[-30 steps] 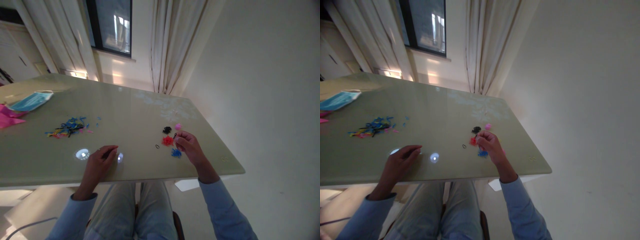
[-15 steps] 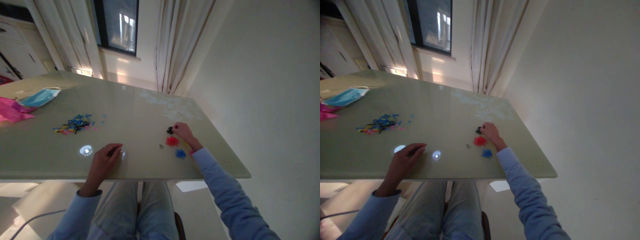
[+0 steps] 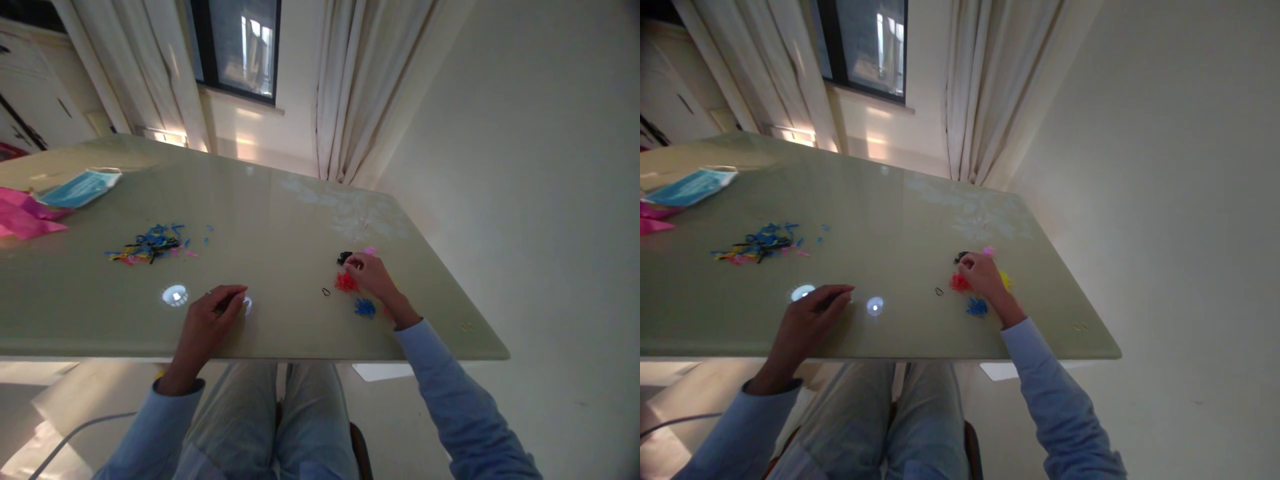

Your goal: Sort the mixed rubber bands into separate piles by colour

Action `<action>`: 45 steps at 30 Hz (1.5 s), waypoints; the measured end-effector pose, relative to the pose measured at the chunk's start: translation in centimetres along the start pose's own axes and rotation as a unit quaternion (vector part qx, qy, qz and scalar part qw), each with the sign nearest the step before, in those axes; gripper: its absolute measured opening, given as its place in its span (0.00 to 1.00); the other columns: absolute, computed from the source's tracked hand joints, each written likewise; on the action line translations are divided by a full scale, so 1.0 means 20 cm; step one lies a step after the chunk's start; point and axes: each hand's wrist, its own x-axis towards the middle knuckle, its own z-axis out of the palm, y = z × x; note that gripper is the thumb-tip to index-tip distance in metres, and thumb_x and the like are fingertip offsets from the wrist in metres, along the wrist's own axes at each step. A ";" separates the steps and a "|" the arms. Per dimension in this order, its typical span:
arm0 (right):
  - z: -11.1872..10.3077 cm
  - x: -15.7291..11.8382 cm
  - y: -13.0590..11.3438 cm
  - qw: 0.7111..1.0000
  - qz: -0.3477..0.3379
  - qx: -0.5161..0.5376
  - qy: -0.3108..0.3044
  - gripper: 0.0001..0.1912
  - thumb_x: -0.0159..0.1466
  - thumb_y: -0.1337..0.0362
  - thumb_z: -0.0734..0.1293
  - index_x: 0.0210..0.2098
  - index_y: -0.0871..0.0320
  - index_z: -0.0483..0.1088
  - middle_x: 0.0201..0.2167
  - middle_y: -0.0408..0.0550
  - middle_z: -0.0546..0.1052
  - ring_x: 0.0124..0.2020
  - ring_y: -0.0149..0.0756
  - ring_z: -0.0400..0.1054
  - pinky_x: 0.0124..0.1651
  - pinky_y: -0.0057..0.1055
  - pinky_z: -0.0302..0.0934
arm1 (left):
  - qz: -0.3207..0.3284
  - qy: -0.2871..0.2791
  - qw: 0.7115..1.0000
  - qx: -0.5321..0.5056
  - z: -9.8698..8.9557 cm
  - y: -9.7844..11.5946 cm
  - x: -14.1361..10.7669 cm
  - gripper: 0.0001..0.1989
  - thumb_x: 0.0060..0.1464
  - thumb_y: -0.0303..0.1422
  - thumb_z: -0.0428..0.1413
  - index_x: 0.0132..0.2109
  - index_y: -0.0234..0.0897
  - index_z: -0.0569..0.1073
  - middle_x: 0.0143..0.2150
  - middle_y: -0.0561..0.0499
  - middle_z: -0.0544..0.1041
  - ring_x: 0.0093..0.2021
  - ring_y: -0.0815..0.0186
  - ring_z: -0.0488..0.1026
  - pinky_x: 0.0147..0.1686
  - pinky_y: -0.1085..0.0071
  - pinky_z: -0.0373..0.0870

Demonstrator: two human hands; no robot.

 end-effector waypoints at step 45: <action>-0.09 0.04 -0.01 0.998 -0.042 -0.055 -0.009 0.05 0.59 0.64 0.64 0.30 0.58 0.71 0.22 0.43 0.72 0.24 0.31 0.64 0.30 0.26 0.54 | 0.006 -0.004 0.999 -0.048 0.03 -0.02 0.00 0.16 0.54 0.44 0.52 0.39 0.39 0.80 0.38 0.48 0.82 0.37 0.62 0.78 0.41 0.67 0.73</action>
